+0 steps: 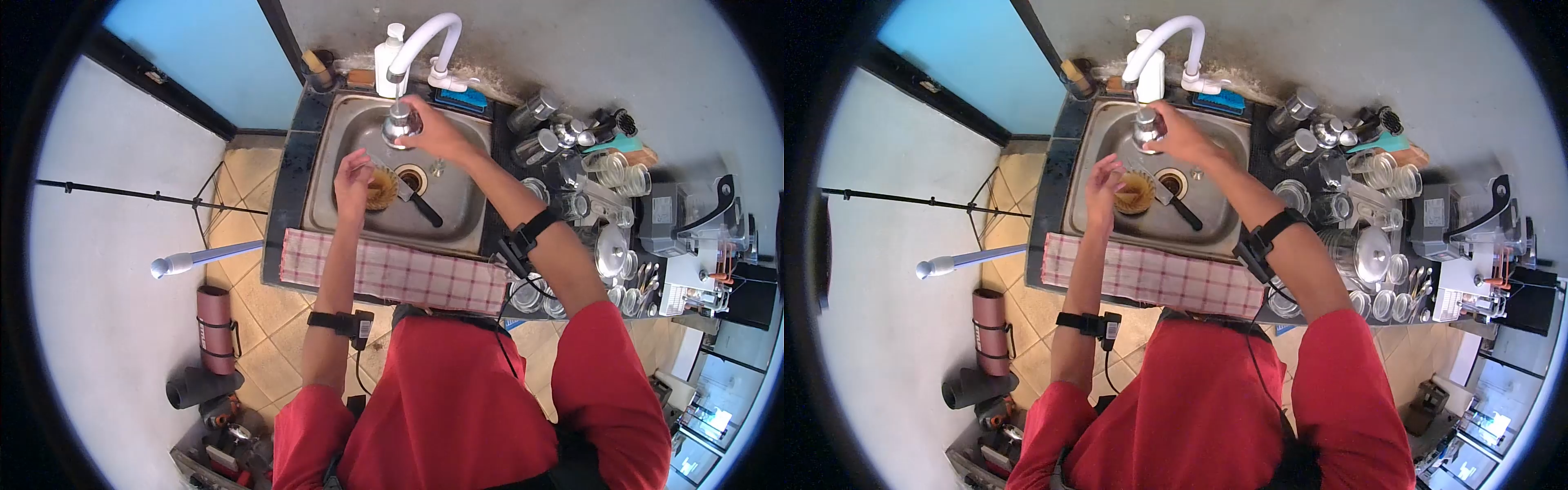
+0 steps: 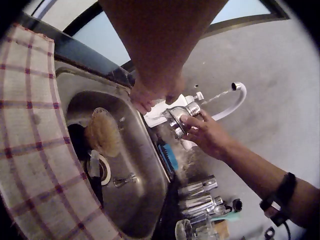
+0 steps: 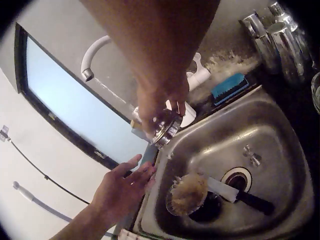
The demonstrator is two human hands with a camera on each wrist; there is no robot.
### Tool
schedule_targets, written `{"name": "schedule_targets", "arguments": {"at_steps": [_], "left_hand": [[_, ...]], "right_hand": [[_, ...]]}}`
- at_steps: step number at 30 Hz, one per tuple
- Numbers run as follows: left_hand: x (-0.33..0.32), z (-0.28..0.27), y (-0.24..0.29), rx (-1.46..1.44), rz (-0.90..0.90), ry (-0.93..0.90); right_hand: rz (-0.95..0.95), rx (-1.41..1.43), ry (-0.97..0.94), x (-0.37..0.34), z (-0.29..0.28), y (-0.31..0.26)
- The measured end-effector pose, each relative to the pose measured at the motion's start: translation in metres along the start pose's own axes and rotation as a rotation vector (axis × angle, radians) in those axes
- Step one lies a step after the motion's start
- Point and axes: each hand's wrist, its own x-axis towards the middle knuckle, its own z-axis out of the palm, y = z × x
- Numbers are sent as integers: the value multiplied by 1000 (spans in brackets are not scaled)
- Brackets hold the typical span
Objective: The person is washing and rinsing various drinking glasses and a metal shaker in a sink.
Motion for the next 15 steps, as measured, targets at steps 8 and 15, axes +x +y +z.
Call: {"name": "schedule_targets", "arguments": {"at_steps": [8,15], "left_hand": [[1,8,11,10,38,43],[1,8,7,31,54,10]], "right_hand": [[25,60,-19,5,-1,-2],[66,89,-55,5,-6,-14]]}}
